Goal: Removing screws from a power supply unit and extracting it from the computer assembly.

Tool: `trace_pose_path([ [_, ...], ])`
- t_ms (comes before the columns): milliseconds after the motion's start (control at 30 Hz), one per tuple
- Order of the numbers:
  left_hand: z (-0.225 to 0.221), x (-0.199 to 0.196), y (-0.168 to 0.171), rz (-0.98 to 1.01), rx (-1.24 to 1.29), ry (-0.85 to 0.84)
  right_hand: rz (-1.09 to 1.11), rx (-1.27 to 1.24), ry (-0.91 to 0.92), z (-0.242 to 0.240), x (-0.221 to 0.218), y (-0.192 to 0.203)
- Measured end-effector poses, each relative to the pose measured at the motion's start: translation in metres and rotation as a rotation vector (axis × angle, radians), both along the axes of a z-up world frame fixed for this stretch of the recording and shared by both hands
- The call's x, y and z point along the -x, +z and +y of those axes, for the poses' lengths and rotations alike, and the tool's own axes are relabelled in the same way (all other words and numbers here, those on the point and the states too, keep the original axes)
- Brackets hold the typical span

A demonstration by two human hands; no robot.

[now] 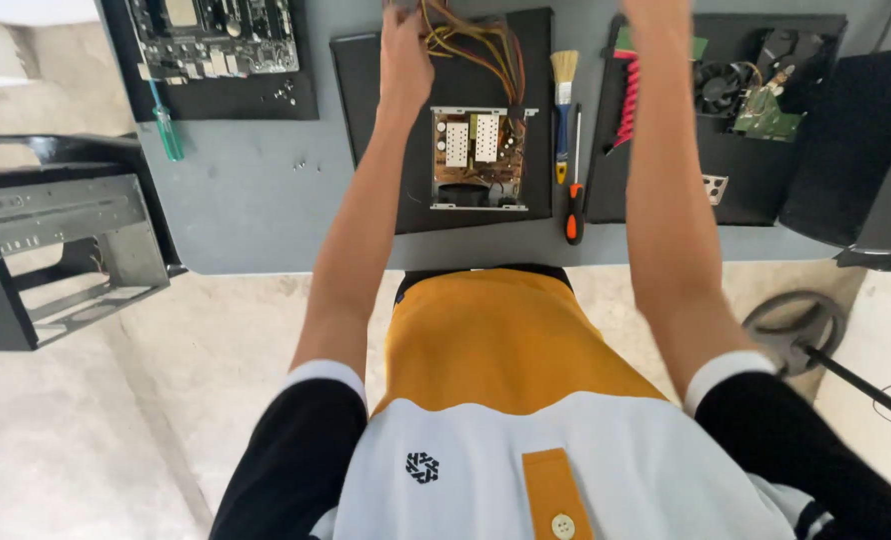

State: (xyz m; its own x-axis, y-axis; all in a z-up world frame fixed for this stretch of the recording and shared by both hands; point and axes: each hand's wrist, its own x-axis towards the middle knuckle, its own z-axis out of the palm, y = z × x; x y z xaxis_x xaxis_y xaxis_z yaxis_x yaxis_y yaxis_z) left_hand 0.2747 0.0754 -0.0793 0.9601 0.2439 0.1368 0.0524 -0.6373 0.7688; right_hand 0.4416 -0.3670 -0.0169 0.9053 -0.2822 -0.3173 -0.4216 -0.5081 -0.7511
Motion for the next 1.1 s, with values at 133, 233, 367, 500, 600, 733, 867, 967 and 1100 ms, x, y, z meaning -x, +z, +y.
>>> trace_pose_path([
  [133,-0.021,0.075,0.083,0.090,0.137,0.012,-0.567,-0.852,0.624,-0.006,0.102,0.166],
  [233,-0.063,0.112,0.204,0.088,0.752,-0.121,-0.383,-0.987,0.562,-0.040,0.182,0.188],
  [367,-0.060,0.138,0.271,-0.125,1.052,-0.581,-0.422,-1.116,0.802,-0.011,0.252,0.229],
  [500,-0.037,0.162,0.315,-0.266,1.115,-0.912,-0.439,-0.961,0.975,0.026,0.303,0.295],
  [600,-0.020,0.187,0.326,-0.259,1.109,-0.844,-0.513,-0.668,1.078,0.035,0.318,0.336],
  [733,-0.010,0.212,0.333,-0.018,1.454,-0.703,-0.723,-0.074,1.199,0.063,0.344,0.395],
  [867,-0.019,0.196,0.238,0.333,1.952,-0.278,-0.887,0.115,1.231,0.108,0.361,0.401],
  [967,-0.028,0.172,0.239,0.196,1.796,-0.250,-0.994,-0.147,1.177,0.128,0.355,0.346],
  [1100,-0.041,0.148,0.246,-0.061,1.439,-0.195,-0.745,-0.176,1.051,0.098,0.328,0.289],
])
